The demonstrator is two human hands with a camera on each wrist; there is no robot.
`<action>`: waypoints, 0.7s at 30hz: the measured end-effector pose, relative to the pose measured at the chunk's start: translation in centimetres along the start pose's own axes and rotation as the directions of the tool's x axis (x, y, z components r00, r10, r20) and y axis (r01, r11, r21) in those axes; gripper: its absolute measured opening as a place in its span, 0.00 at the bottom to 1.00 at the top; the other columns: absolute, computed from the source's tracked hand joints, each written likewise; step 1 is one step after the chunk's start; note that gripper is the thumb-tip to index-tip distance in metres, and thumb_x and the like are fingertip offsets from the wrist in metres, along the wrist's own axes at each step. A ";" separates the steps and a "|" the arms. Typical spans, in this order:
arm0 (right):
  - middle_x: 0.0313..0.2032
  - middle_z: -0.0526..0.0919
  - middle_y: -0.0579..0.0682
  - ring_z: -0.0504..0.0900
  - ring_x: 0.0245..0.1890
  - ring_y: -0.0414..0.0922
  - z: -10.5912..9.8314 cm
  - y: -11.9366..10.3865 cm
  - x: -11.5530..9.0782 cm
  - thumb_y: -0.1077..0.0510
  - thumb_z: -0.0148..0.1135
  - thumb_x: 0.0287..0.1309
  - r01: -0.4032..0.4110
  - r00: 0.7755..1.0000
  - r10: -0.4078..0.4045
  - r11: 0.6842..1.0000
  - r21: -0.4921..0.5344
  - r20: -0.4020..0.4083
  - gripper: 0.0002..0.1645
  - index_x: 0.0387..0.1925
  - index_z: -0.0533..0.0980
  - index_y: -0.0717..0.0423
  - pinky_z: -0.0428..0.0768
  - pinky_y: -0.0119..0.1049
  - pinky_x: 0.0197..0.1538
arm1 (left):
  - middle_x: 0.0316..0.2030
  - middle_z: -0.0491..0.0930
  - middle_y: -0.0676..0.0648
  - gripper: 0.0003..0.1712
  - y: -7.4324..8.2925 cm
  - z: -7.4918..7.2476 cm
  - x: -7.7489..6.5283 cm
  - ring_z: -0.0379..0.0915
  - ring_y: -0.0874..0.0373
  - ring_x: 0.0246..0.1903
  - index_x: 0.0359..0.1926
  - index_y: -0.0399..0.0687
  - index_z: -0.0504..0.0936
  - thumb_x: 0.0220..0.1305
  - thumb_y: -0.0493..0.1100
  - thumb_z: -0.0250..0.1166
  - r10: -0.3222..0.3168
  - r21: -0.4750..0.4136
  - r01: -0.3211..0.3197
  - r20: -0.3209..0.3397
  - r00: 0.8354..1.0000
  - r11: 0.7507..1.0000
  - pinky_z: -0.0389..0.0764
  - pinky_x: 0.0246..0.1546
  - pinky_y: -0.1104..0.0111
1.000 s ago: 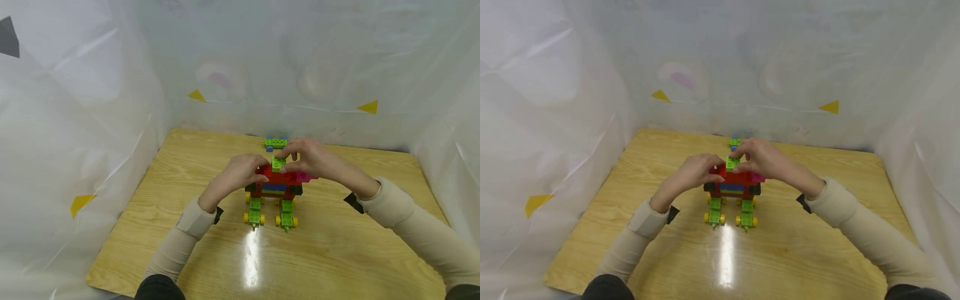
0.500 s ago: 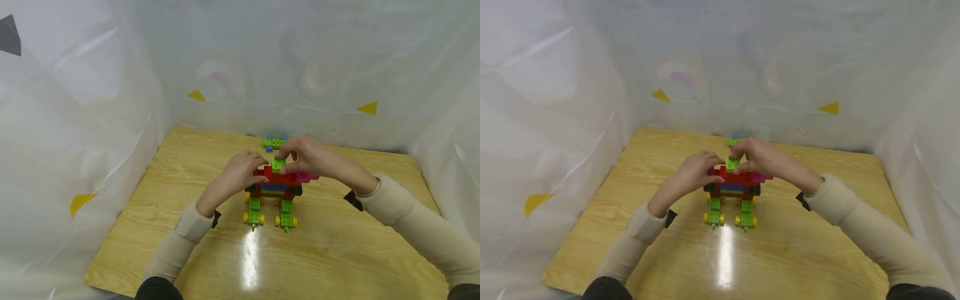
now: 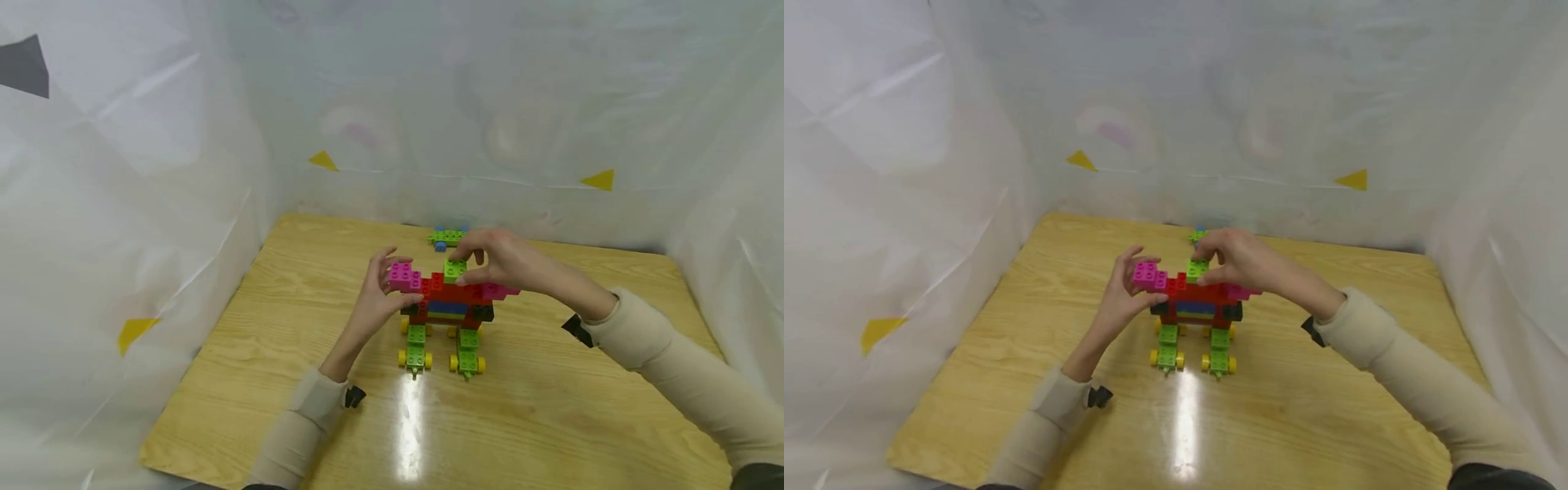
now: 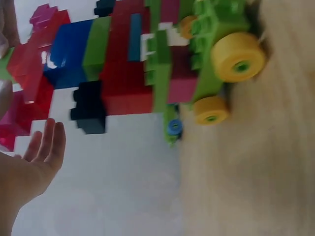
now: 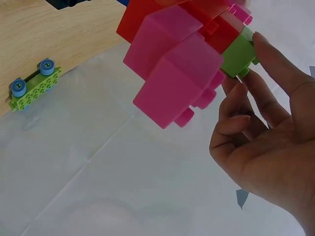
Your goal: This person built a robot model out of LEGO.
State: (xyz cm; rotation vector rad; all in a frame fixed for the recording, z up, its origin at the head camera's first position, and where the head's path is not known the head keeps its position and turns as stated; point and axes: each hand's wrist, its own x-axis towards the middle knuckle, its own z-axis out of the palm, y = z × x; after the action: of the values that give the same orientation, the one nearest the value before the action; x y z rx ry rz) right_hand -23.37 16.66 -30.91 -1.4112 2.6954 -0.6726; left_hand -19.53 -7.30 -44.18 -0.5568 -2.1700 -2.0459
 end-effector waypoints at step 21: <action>0.43 0.83 0.55 0.80 0.41 0.51 3.0 14.0 0.6 0.56 0.60 0.66 -0.249 0.968 0.249 0.969 0.002 -0.030 0.16 0.51 0.79 0.59 0.78 0.49 0.42 | 0.51 0.79 0.51 0.30 -2.5 1.6 -1.1 0.73 0.55 0.53 0.59 0.53 0.75 0.56 0.50 0.73 -0.201 0.093 0.198 0.026 0.979 0.976 0.74 0.53 0.59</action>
State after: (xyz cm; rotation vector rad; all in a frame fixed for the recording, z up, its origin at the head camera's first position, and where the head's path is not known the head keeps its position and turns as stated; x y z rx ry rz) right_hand -33.93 22.03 -38.94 -1.0433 2.8274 -0.6751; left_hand -19.13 -6.01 -47.06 -0.3806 -2.4144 -2.0323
